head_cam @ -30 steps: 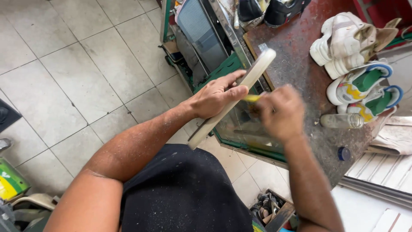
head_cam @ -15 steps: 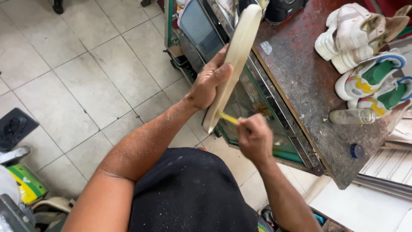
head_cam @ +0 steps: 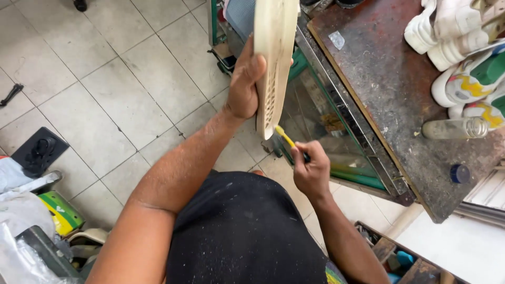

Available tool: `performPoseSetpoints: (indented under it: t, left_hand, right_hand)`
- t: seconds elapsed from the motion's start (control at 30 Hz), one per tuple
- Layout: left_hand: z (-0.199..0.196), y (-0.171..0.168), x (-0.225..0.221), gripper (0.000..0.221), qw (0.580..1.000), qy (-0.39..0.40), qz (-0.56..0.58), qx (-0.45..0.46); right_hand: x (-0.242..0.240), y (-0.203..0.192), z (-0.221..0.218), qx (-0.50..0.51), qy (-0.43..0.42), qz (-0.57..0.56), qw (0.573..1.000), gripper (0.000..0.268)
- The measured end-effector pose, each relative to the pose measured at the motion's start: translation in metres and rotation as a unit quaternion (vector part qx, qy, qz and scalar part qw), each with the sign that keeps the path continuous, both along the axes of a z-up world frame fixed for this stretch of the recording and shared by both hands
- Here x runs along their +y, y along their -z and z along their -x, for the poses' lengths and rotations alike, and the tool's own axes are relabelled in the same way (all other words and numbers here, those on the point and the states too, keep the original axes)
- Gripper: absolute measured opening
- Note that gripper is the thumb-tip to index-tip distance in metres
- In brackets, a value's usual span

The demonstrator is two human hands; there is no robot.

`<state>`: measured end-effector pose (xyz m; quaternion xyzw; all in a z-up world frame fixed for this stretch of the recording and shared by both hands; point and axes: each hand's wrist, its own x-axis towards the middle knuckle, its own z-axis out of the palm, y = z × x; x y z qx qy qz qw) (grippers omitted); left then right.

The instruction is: Applying adhesive to a shoe sole using a small brush at a repair bench

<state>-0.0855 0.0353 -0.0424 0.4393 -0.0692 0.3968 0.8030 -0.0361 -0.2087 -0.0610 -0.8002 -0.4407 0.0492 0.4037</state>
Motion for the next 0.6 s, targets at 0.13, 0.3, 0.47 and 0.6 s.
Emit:
performPoseSetpoints:
  t: [0.13, 0.3, 0.47, 0.6]
  left_hand:
    - [-0.007, 0.015, -0.008, 0.068, 0.998, 0.045, 0.047, -0.017]
    - [-0.011, 0.001, -0.009, 0.063, 0.998, 0.045, 0.03, -0.039]
    - [-0.014, 0.029, -0.011, 0.068, 0.999, 0.042, -0.002, 0.029]
    - [-0.015, 0.018, -0.035, 0.059, 0.994, 0.068, 0.034, 0.079]
  right_hand:
    - [0.017, -0.034, -0.024, -0.021, -0.004, -0.088, 0.996, 0.015]
    - [0.006, 0.01, -0.003, 0.025, 0.005, -0.056, 0.998, 0.016]
    - [-0.001, 0.004, -0.019, -0.013, -0.02, -0.072, 0.997, 0.014]
    - [0.018, -0.021, -0.072, -0.194, 0.059, -0.049, 0.978, 0.01]
